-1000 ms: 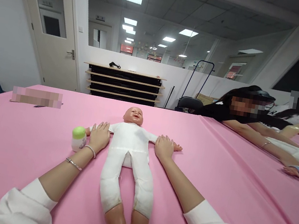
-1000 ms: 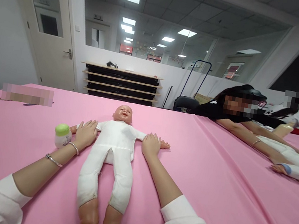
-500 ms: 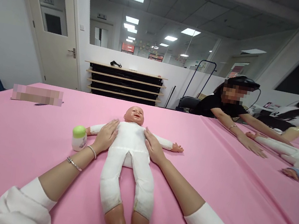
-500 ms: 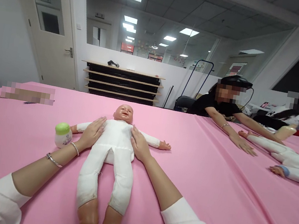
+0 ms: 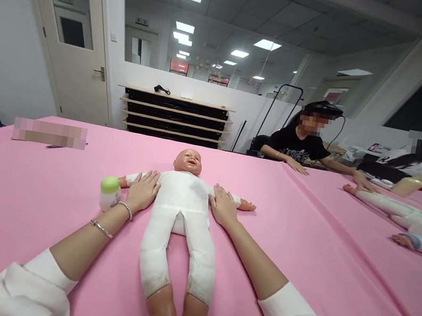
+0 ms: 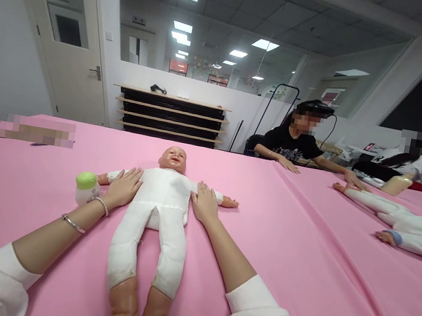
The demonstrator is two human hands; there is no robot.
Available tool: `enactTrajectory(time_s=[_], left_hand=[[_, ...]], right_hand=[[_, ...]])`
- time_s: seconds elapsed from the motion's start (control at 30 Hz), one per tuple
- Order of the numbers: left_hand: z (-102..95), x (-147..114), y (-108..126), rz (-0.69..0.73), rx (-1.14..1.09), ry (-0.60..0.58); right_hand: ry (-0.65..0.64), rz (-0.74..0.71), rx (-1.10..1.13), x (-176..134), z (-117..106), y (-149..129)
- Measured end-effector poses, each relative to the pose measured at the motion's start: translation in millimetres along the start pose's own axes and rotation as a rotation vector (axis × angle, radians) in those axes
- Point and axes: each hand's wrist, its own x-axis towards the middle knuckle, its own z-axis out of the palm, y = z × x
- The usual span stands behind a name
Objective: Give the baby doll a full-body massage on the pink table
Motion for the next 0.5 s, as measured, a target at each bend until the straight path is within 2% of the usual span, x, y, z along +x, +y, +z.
enactTrajectory(time_s=[0.1,0.3,0.4,0.5], left_hand=[[-3.7,-1,-2,-0.084,0.054,0.069],[-14.8,-5,-5,-0.3,0.102,0.179],[-15.1,-5,-5,-0.301,0.081,0.217],[-12.4,-3,-2,-0.223,-0.037,0.291]], right_hand=[[0.055,0.096,-0.104,0,-2,4],[0.154,0.192,-0.221,-2,-1,7],[0.205,0.22,-0.177,-2,-1,8],[0.267,0.149,0.005,0,0,10]])
